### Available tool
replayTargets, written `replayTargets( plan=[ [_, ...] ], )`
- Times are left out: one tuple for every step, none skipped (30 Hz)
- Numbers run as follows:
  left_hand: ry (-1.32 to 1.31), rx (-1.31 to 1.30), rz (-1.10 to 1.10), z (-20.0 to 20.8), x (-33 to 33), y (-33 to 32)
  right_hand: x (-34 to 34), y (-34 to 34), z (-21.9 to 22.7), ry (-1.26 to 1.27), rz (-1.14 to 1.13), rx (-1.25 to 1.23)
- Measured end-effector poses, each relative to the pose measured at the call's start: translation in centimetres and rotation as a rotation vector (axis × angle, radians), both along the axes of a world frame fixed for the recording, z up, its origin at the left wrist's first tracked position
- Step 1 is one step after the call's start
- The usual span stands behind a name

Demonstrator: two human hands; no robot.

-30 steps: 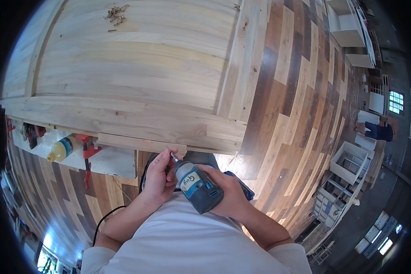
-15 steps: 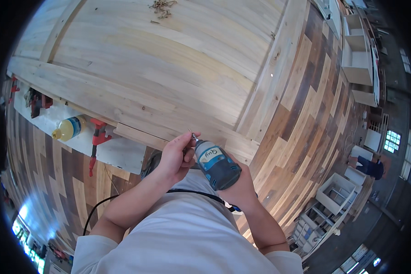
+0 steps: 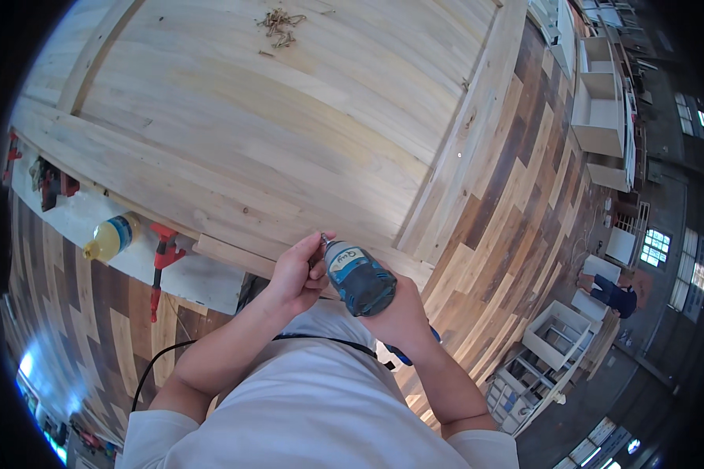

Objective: Assembling a large wooden frame by drilling screws into the planks.

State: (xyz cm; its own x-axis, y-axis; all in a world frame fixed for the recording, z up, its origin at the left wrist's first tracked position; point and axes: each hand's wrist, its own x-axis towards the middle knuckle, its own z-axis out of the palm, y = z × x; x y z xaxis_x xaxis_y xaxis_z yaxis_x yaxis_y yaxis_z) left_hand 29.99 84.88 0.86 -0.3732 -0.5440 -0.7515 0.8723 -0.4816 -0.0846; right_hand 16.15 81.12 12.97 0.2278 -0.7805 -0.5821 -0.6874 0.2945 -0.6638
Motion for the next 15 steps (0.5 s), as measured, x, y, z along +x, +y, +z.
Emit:
replayTargets(
  plan=[
    [0.002,-0.005,-0.01,0.0,0.2,-0.1,0.4,-0.3,0.3,-0.014,-0.034,0.014],
    [-0.002,-0.024,-0.035,0.0,0.5,0.0,0.3,-0.5,0.3,-0.011,-0.043,0.012],
    [-0.001,-0.025,-0.044,0.2,0.8,0.0,0.2,-0.7,0.3,0.006,-0.015,0.072],
    [-0.129,-0.018,-0.183,1.1,1.4,-0.4,0.0,-0.8,0.2,0.024,0.011,0.132],
    [-0.259,-0.011,-0.322,1.8,1.9,-0.5,-0.2,-0.8,0.0,0.022,-0.001,0.135],
    [-0.26,-0.009,-0.334,2.2,2.5,-0.2,-0.4,-0.7,-0.3,0.005,0.014,0.1],
    [-0.885,-0.371,-0.424,2.6,3.1,0.3,-0.4,-0.8,-0.5,-0.012,0.031,0.064],
    [-1.501,-0.755,-0.484,2.9,3.8,0.3,-0.5,-1.0,-0.5,-0.011,0.018,0.063],
    [-1.496,-0.766,-0.492,2.9,4.6,-0.6,-0.4,-1.2,-0.3,-0.005,0.029,0.067],
    [-1.742,-0.837,-0.692,3.0,5.6,-1.8,-0.3,-1.3,-0.2,-0.004,0.048,0.076],
    [-1.984,-0.899,-0.902,2.9,6.4,-3.0,-0.3,-1.4,-0.1,-0.009,0.047,0.08],
    [-1.985,-0.898,-0.909,2.4,6.8,-3.9,-0.2,-1.6,0.0,0.014,0.064,0.085],
    [-1.962,-0.902,-1.19,1.8,7.2,-4.8,-0.2,-1.7,0.0,0.036,0.084,0.089],
    [-1.916,-0.896,-1.472,1.5,7.4,-5.4,-0.3,-1.7,-0.1,0.032,0.086,0.092],
    [-1.917,-0.89,-1.475,1.5,7.6,-5.8,-0.4,-1.6,-0.4,0.02,0.084,0.09]
  ],
)
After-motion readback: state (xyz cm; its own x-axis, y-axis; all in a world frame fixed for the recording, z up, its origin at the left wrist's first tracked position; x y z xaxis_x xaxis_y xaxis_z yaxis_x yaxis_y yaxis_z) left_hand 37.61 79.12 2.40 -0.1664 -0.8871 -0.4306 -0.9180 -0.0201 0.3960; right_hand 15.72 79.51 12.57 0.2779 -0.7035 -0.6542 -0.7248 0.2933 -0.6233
